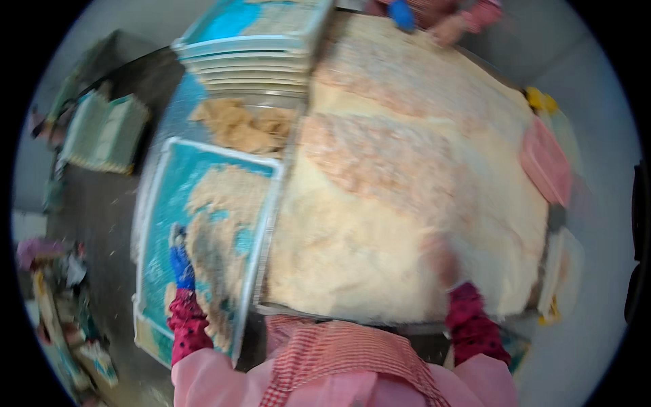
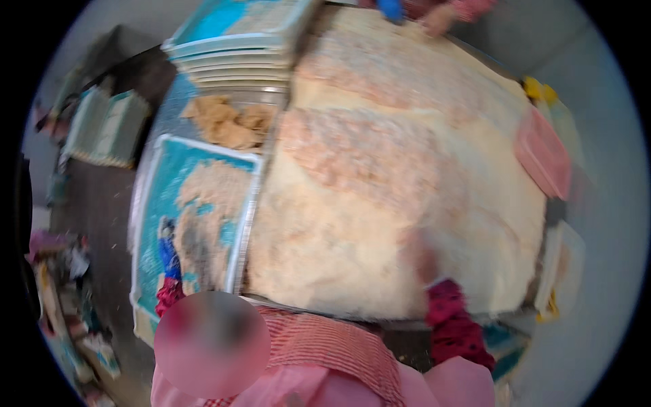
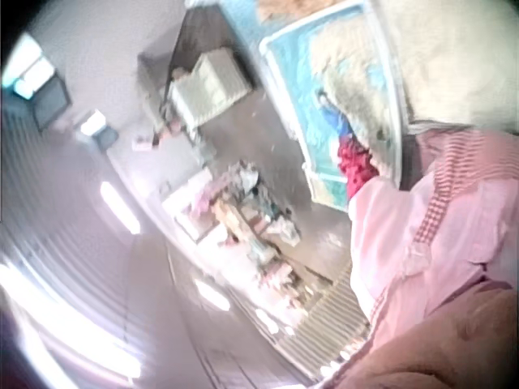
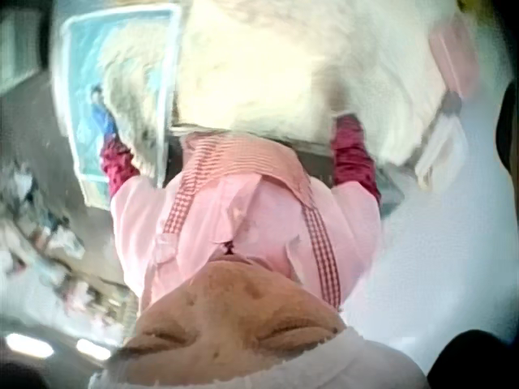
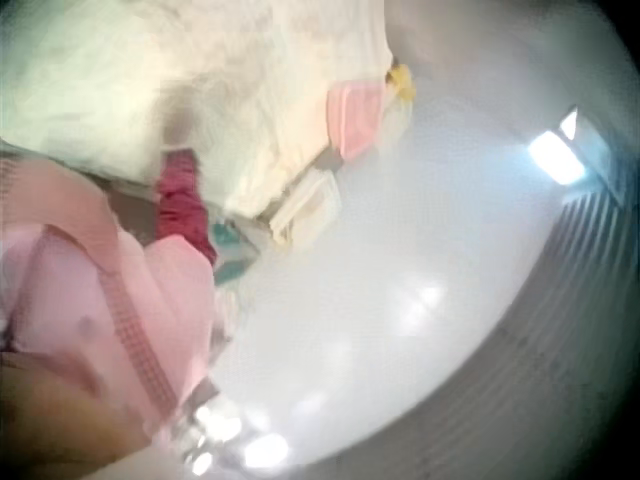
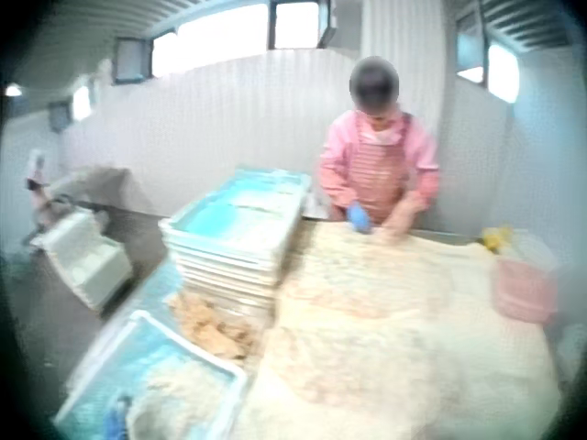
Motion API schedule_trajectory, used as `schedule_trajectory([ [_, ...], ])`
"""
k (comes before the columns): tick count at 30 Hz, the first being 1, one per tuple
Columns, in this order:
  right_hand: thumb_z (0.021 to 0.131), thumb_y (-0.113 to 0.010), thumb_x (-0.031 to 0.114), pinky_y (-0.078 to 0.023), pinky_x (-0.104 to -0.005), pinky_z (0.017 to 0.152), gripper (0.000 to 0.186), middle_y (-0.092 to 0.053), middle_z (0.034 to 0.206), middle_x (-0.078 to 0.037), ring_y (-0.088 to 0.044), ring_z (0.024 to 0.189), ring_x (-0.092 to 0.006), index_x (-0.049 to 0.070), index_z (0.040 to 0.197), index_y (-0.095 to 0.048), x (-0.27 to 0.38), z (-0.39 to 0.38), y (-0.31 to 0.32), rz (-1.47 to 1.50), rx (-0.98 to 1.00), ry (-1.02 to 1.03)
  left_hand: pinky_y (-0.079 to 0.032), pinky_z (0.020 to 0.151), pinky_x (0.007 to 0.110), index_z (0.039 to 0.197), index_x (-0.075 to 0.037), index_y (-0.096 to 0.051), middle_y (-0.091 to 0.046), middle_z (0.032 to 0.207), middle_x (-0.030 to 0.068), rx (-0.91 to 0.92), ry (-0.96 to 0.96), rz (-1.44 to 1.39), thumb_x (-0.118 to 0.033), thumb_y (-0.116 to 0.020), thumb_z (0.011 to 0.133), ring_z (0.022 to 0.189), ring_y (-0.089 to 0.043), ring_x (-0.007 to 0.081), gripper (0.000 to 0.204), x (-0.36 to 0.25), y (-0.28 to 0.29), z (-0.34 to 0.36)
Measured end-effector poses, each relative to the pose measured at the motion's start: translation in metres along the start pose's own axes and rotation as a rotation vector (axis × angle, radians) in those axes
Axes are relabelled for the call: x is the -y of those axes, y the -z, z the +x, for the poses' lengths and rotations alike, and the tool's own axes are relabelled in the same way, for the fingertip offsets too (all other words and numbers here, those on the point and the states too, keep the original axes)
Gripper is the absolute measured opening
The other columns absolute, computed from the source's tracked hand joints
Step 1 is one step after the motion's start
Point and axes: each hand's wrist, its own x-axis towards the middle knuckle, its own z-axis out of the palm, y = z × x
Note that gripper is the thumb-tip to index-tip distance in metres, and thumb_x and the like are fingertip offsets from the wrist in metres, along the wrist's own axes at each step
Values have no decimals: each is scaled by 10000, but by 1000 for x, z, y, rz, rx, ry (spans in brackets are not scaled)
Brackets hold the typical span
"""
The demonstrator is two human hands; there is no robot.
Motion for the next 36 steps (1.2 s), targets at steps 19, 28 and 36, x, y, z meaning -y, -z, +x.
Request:
schedule_trajectory([
  [19, 899, -403, 223, -178, -352, 1075, 569, -177, 1418, -231, -190, 1323, -302, -33, 1361, -191, -20, -99, 23, -9, -125, -742, -412, 859, 382, 1201, -116, -504, -564, 1122, 118, 1135, -459, 686, -158, -576, 745, 1011, -532, 278, 464, -75, -306, -198],
  [28, 941, -307, 276, -142, -394, 1072, 453, -308, 1374, -177, -250, 1300, -297, 26, 1318, -328, 88, -41, -10, 132, -178, -238, -354, 939, 383, 1250, -27, -429, -488, 1230, 137, 1069, 768, -255, -143, -535, 839, 1139, -455, 267, 441, -83, -371, -243],
  [36, 927, -298, 345, -119, -437, 1070, 476, -373, 1339, -173, -270, 1289, -326, 53, 1279, -430, 105, -15, -17, 281, -105, 8, -219, 1033, 309, 1363, -77, -257, -299, 1380, 100, 783, 885, -749, -216, -328, 945, 1246, -308, 197, 446, -112, -353, -259],
])
